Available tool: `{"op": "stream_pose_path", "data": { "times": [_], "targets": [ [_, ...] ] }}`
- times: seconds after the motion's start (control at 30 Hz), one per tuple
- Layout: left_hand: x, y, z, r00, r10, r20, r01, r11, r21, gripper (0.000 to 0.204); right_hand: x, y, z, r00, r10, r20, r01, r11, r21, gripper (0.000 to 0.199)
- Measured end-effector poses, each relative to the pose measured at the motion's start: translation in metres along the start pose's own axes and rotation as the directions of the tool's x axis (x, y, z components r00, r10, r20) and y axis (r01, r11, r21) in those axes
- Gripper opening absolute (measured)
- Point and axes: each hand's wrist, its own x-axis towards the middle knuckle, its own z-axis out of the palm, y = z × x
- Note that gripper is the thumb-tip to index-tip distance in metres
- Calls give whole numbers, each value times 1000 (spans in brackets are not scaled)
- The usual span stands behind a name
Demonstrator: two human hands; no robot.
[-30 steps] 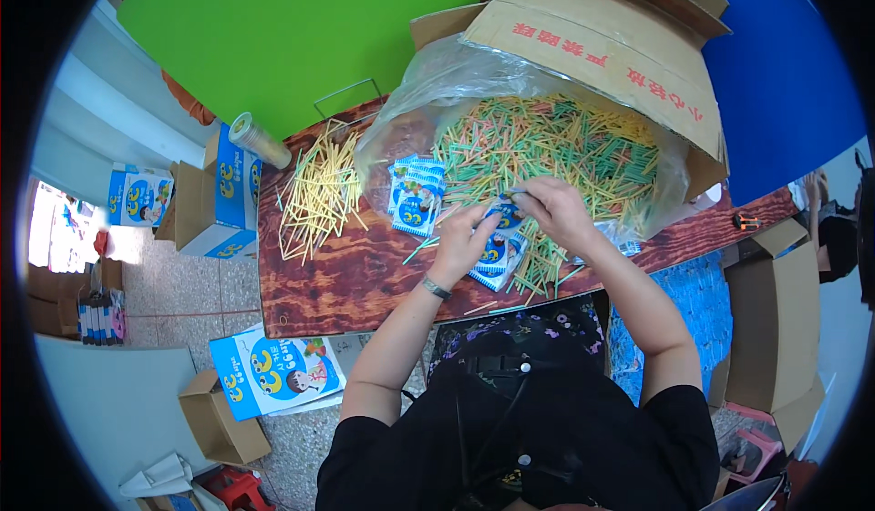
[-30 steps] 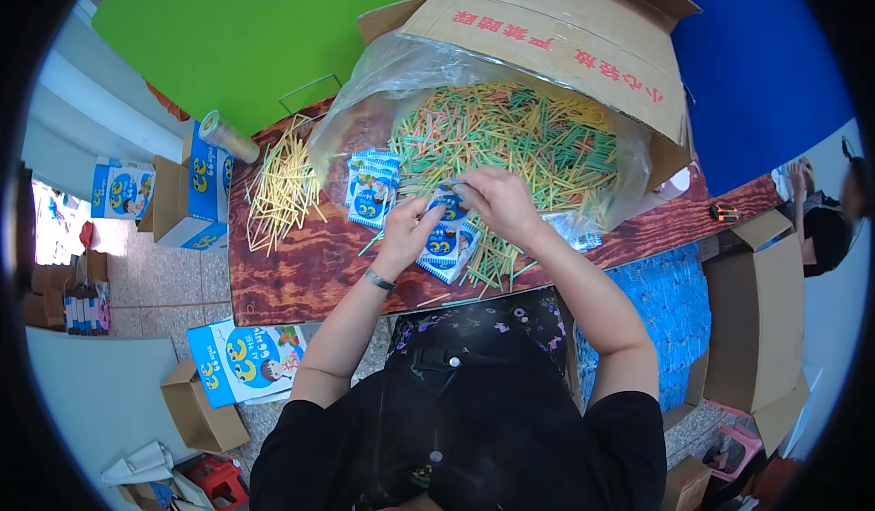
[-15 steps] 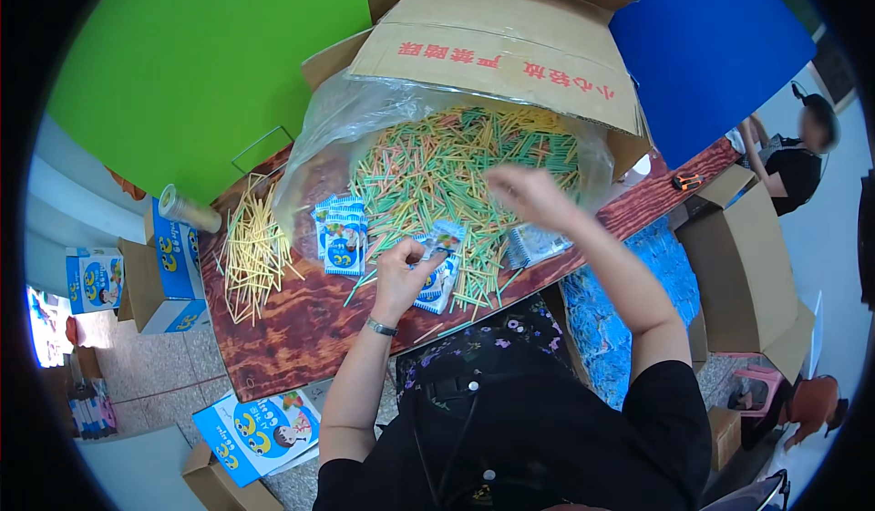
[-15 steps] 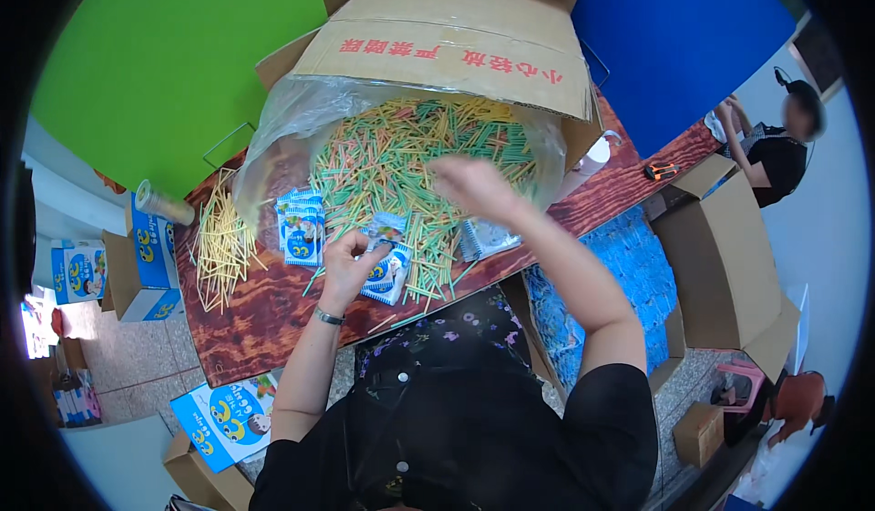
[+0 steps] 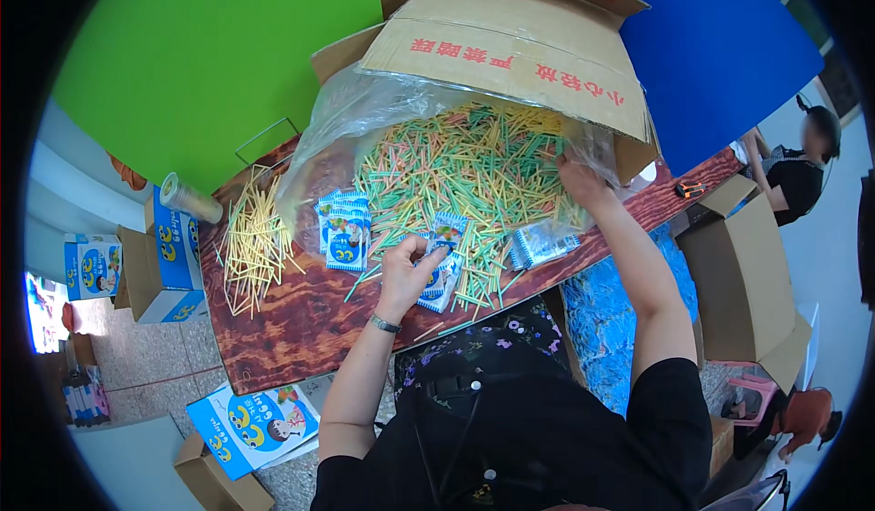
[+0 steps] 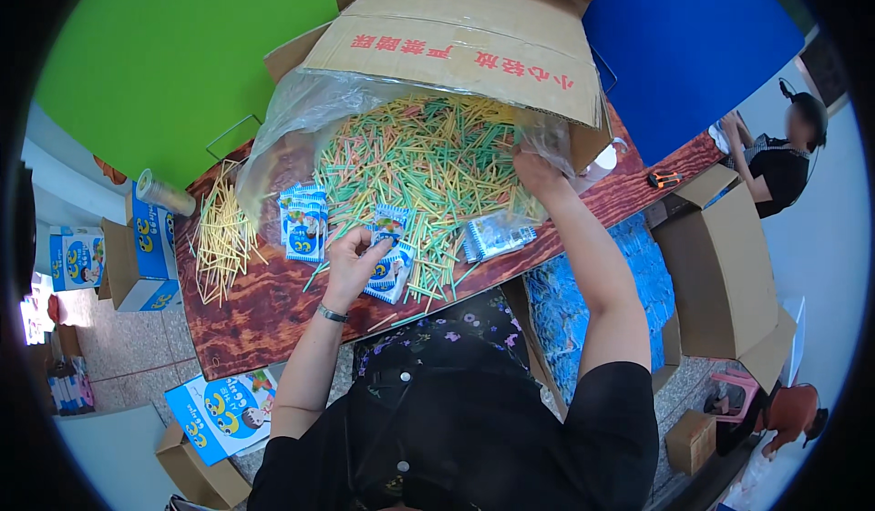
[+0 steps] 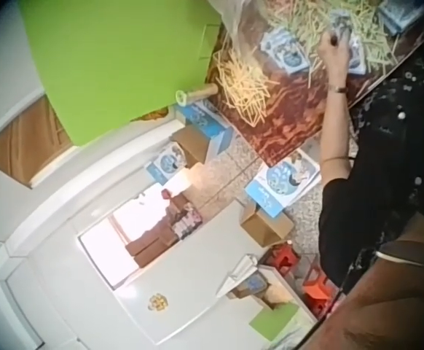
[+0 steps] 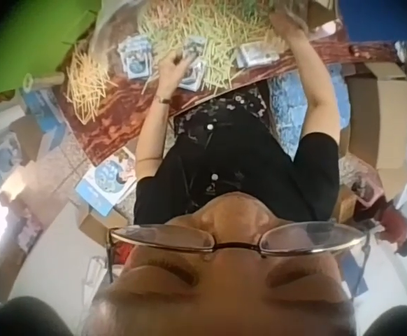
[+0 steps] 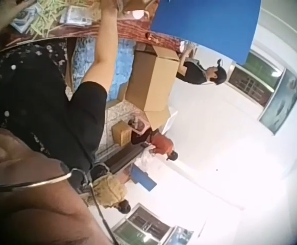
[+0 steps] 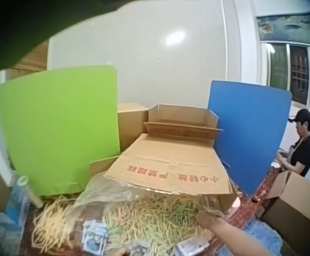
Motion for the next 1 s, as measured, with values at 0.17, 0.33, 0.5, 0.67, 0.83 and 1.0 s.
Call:
{"op": "stream_pose_path", "data": {
  "times": [0.17, 0.33, 0.5, 0.67, 0.83, 1.0],
  "targets": [
    [-1, 10, -7, 999, 37, -15, -36, 998, 58, 21, 14, 7, -27, 974, -3, 228, -23, 993, 114, 21],
    [-5, 22, -11, 987, 124, -101, -119, 991, 61, 19, 41, -14, -96, 803, -150, 576, -43, 951, 308, 21],
    [-9, 26, -11, 959, 200, -201, -182, 978, 106, 22, 49, -44, -139, 629, -583, 514, -448, 269, 852, 26],
    [-8, 14, -10, 943, 247, -225, -215, 964, 158, 22, 58, -67, -160, 645, -635, 425, -308, 293, 905, 23],
    [-8, 6, -20, 903, 353, -244, -290, 922, 258, 22, 74, -28, -107, 771, -266, 578, -34, 890, 455, 39],
    [-14, 4, -21, 936, 266, -231, -222, 955, 199, 24, 62, -13, -118, 552, -74, 831, -317, 903, 291, 44]
  ]
}}
